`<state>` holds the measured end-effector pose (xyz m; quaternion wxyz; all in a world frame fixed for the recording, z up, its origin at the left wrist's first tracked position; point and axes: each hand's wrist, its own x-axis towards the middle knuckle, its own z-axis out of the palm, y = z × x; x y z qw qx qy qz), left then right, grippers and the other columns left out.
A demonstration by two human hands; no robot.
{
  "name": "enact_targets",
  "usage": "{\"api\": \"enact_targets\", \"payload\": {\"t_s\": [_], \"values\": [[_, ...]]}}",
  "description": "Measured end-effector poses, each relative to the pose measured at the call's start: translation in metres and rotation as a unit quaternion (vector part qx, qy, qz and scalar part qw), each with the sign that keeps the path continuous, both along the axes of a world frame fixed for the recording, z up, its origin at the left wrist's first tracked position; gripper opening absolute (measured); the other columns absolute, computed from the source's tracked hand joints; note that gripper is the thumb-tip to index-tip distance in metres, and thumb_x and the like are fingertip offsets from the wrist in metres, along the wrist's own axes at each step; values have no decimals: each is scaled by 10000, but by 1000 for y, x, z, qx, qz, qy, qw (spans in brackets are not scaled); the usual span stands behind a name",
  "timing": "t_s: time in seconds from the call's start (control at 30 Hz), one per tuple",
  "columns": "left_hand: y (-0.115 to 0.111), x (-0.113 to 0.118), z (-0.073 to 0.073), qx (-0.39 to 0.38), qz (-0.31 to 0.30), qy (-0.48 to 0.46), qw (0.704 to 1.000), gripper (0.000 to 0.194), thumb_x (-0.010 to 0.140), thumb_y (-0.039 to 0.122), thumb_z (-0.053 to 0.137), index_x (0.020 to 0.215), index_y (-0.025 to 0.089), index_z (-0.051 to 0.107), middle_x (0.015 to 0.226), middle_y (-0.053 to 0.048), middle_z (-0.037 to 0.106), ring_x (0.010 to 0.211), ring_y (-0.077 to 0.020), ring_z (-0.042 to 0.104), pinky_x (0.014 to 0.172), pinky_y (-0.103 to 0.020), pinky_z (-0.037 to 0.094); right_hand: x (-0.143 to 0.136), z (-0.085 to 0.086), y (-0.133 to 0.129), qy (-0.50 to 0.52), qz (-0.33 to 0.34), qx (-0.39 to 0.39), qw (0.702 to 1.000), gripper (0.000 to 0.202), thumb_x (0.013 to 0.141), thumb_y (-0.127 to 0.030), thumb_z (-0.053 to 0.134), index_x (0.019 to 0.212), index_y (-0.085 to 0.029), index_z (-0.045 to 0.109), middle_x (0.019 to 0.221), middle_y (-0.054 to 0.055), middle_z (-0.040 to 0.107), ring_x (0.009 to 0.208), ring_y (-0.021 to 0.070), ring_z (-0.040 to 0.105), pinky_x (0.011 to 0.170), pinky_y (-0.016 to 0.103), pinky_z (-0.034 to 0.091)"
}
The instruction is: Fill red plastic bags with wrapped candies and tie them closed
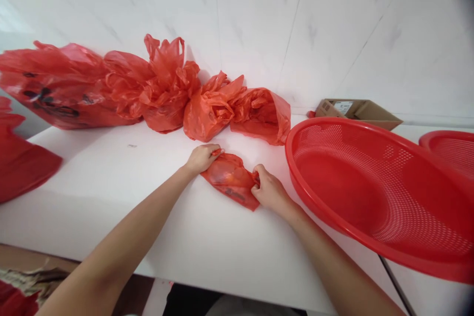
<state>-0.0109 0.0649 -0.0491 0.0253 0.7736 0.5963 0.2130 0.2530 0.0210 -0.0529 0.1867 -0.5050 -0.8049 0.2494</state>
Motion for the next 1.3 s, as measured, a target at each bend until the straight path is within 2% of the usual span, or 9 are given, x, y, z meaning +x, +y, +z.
{"api": "enact_targets", "payload": {"t_s": [0.2,0.3,0.43,0.53,0.87,0.97,1.1,1.2,1.3], "values": [[5,-9,-13,5,10,-3,1000,345,949,420,390,822,221,642,871,-57,661,789,-208,601,713,-299,438,-2,1,-6,-46,19,18,999,126,751,-136,516,688,-196,425,628,-29,449,561,106,344,554,239,204],[6,-14,-16,14,26,-16,999,346,941,431,407,847,216,661,919,-78,649,884,-232,596,774,-320,457,-4,2,-13,-53,36,23,998,257,855,-291,522,639,-190,428,579,-27,428,541,107,343,552,247,193],[11,-20,-19,14,48,-42,998,356,950,431,426,811,208,667,899,-76,647,918,-228,589,841,-337,467,-8,4,-22,-65,67,36,995,493,989,-488,365,628,-184,506,574,-5,479,547,116,415,553,252,197],[17,-24,-19,5,71,-63,996,353,977,405,445,804,176,650,852,-55,644,864,-195,609,845,-359,485,-15,5,-31,-97,89,54,990,535,1019,-447,320,614,-177,542,570,9,523,553,122,446,551,260,183],[28,-23,-11,-55,115,-105,986,268,949,364,576,1080,140,645,1046,-66,675,892,-186,660,800,-379,561,-17,20,-60,-167,185,86,965,458,1010,-352,361,670,-178,613,630,60,637,589,155,517,555,305,100],[16,-13,0,-47,136,-118,983,317,963,416,534,954,124,656,895,-33,681,786,-171,660,738,-342,553,-5,27,-53,-113,142,79,980,457,1002,-378,371,626,-179,539,582,33,573,557,136,471,547,291,129],[-14,6,17,14,160,-128,979,550,1013,524,255,745,176,586,785,-48,671,784,-192,647,767,-321,502,5,29,-41,40,44,54,997,435,1008,-436,324,661,-194,425,563,-17,485,508,109,383,533,257,200],[-36,23,20,30,141,-122,982,558,1003,552,206,777,199,574,830,-59,677,805,-201,639,764,-311,484,-1,24,-38,118,0,16,993,406,1003,-497,313,731,-211,410,583,-39,483,530,110,425,548,234,264],[-49,35,13,11,103,-103,989,504,1003,536,237,859,219,602,873,-44,691,817,-193,650,757,-294,479,-15,16,-42,96,0,-2,995,342,921,-564,482,874,-227,456,695,-37,580,613,129,521,578,231,297]]}}
